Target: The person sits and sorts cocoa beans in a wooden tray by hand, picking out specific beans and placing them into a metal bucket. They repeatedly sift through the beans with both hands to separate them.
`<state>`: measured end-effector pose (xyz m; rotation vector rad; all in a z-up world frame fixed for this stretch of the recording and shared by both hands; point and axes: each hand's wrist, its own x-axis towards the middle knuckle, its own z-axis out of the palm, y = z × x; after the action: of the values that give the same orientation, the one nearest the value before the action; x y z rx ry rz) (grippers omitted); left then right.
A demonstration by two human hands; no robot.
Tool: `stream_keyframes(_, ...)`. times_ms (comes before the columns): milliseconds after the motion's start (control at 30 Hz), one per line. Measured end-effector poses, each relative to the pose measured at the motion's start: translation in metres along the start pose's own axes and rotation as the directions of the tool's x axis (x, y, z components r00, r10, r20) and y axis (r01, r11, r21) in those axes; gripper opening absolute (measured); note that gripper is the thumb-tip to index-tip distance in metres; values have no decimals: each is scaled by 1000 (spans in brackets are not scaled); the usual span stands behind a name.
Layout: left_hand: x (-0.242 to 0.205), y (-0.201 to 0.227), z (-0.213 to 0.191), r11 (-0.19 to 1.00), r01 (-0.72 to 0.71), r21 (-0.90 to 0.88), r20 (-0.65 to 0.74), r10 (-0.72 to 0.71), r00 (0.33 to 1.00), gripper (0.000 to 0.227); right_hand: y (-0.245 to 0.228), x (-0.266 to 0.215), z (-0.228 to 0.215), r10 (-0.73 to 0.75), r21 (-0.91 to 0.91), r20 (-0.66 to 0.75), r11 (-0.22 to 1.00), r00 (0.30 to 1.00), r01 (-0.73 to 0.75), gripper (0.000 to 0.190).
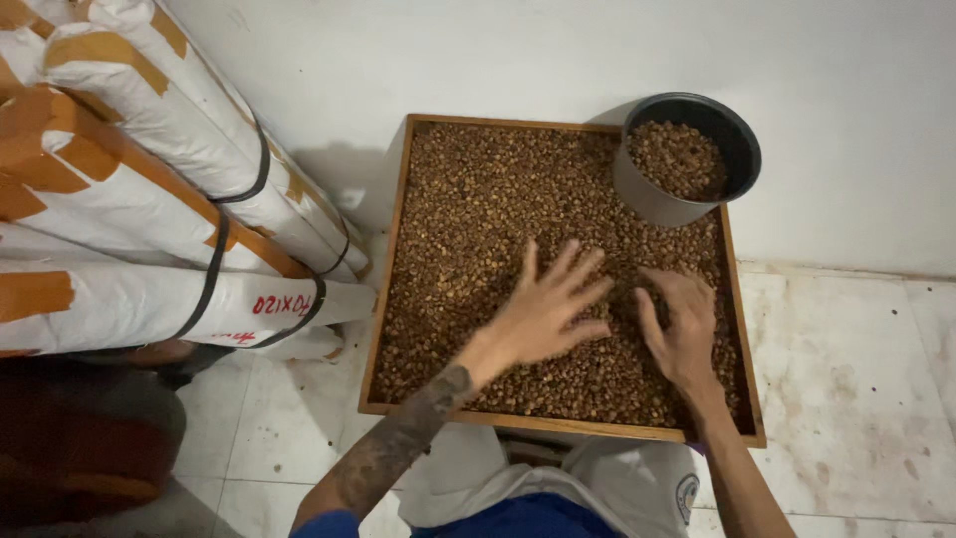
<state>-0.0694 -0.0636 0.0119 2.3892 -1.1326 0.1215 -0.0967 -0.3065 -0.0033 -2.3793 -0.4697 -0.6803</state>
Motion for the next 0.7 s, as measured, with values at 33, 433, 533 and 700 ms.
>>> stream_keyframes(33,4,-12,-14,1000,3,2,0,-3,1000,70,-3,8,4,-1,3,0,1000,1000,1,30)
stream_keyframes(433,-15,-133,-18,877,467,-113,-442,-465,767,31,-31,91,107,-35,-54,391,997,920,61,28)
stream_keyframes(533,-18,-134,-23,861,508,-6,-471,-451,758,30,-14,90,122,-76,-165,408,974,910,155,19)
stream_keyframes(700,-5,-127,-24,845,501,-188,-427,-529,733,28,-5,94,87,214,425,332,835,919,-348,17)
